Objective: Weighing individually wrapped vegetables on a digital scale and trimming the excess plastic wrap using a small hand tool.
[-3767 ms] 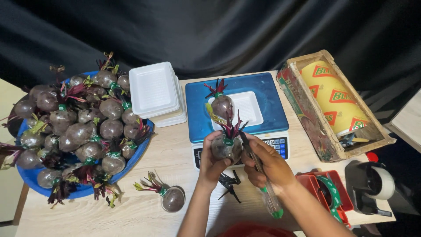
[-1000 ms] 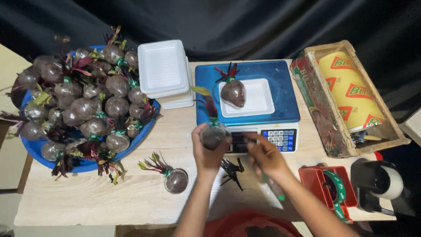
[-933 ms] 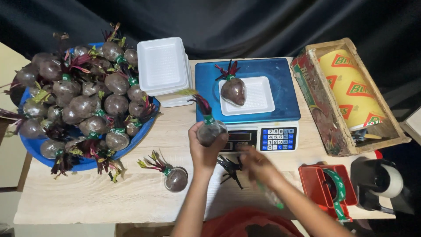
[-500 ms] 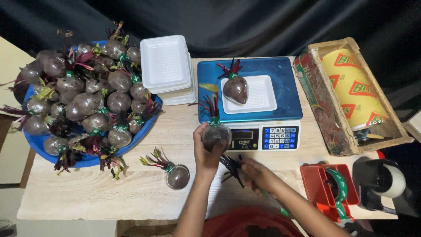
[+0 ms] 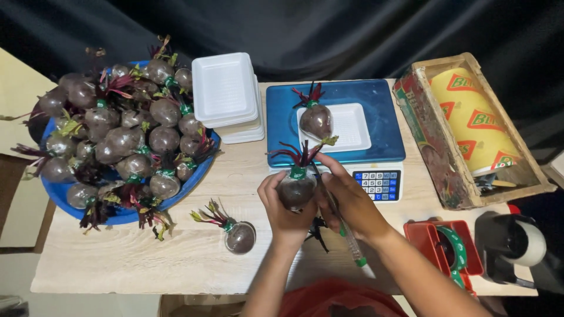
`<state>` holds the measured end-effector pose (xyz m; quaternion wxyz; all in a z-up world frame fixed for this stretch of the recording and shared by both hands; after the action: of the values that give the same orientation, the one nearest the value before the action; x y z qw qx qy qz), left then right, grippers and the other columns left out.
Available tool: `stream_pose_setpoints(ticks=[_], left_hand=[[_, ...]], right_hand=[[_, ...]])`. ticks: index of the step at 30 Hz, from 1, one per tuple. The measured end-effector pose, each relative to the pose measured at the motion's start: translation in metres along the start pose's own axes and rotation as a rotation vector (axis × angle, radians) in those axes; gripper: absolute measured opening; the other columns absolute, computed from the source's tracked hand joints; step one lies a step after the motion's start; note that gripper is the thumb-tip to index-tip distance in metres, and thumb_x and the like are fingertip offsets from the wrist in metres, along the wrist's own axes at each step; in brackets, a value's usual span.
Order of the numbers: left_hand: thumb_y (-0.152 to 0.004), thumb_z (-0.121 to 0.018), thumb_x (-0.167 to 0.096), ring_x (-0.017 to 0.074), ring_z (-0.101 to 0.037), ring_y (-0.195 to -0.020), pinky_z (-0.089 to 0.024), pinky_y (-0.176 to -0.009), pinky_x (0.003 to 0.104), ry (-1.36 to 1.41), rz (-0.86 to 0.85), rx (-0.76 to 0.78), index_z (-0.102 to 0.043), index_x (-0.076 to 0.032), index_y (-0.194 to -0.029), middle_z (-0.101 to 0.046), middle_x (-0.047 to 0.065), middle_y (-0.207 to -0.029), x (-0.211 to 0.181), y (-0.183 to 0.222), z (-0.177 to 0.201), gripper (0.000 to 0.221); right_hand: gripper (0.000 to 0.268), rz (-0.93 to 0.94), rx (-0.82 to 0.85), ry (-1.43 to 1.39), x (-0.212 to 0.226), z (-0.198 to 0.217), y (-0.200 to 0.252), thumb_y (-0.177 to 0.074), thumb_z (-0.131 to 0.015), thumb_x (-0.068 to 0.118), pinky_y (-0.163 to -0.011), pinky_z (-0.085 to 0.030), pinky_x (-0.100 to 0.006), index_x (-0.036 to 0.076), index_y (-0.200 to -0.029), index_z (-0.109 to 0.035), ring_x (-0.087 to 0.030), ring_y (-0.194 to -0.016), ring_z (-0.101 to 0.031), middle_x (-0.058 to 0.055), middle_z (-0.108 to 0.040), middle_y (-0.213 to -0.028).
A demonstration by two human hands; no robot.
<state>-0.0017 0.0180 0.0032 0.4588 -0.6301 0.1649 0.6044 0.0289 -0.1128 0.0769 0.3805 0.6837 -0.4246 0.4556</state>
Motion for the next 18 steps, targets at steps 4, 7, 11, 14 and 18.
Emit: stream_pose_setpoints(ticks=[4, 7, 11, 14, 18], left_hand=[[-0.06, -0.098, -0.021, 0.0315, -0.057, -0.125, -0.038, -0.112, 0.046, -0.048, -0.077, -0.101, -0.058, -0.01, -0.127, -0.049, 0.01, -0.128, 0.005, 0.004, -0.002, 0.079], [-0.058, -0.1, -0.026, 0.032, -0.057, -0.126, -0.04, -0.111, 0.048, -0.069, -0.075, -0.11, -0.057, -0.011, -0.128, -0.048, 0.011, -0.129, 0.006, 0.004, -0.002, 0.083], [-0.06, -0.097, -0.019, 0.0337, -0.056, -0.126, -0.037, -0.113, 0.05, -0.075, -0.036, -0.09, -0.056, -0.012, -0.128, -0.048, 0.01, -0.129, 0.001, 0.002, -0.002, 0.079], [-0.059, -0.095, -0.015, 0.036, -0.056, -0.126, -0.036, -0.113, 0.054, -0.048, 0.016, -0.056, -0.056, -0.012, -0.127, -0.048, 0.01, -0.129, -0.003, 0.003, -0.004, 0.078], [-0.058, -0.094, -0.013, 0.0372, -0.057, -0.127, -0.035, -0.112, 0.056, -0.039, 0.088, -0.041, -0.056, -0.014, -0.129, -0.048, 0.011, -0.13, 0.001, 0.003, -0.004, 0.081]], right_hand=[[0.05, -0.05, -0.022, -0.029, -0.008, 0.0, -0.002, -0.104, -0.034, 0.016, -0.021, -0.04, -0.029, 0.003, -0.152, -0.042, -0.016, -0.028, -0.048, -0.011, -0.05, -0.061], [0.048, -0.079, -0.062, -0.068, -0.021, 0.009, -0.005, -0.105, -0.034, 0.015, -0.021, -0.039, -0.03, 0.002, -0.151, -0.04, -0.018, -0.027, -0.046, -0.013, -0.049, -0.062], [0.043, -0.007, -0.106, -0.013, -0.011, 0.005, -0.006, -0.104, -0.04, 0.011, -0.021, -0.041, -0.03, 0.003, -0.142, -0.057, -0.019, -0.026, -0.05, -0.013, -0.051, -0.057], [0.038, 0.123, -0.155, 0.143, -0.02, 0.02, -0.01, -0.099, -0.053, 0.005, -0.022, -0.044, -0.031, 0.01, -0.134, -0.068, -0.023, -0.026, -0.055, -0.017, -0.058, -0.053], [0.038, 0.25, -0.183, 0.272, -0.018, 0.029, -0.009, -0.097, -0.058, 0.003, -0.03, -0.045, -0.026, 0.015, -0.131, -0.071, -0.018, -0.03, -0.056, -0.011, -0.06, -0.05]])
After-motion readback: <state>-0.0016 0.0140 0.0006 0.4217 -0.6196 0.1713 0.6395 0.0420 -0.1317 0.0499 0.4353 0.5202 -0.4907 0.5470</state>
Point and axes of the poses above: each hand's wrist, its own y-axis away from the middle knuckle, its own z-axis out of the back of the hand, x = y × z, the point moved 5 cm from there along -y, towards the middle knuckle
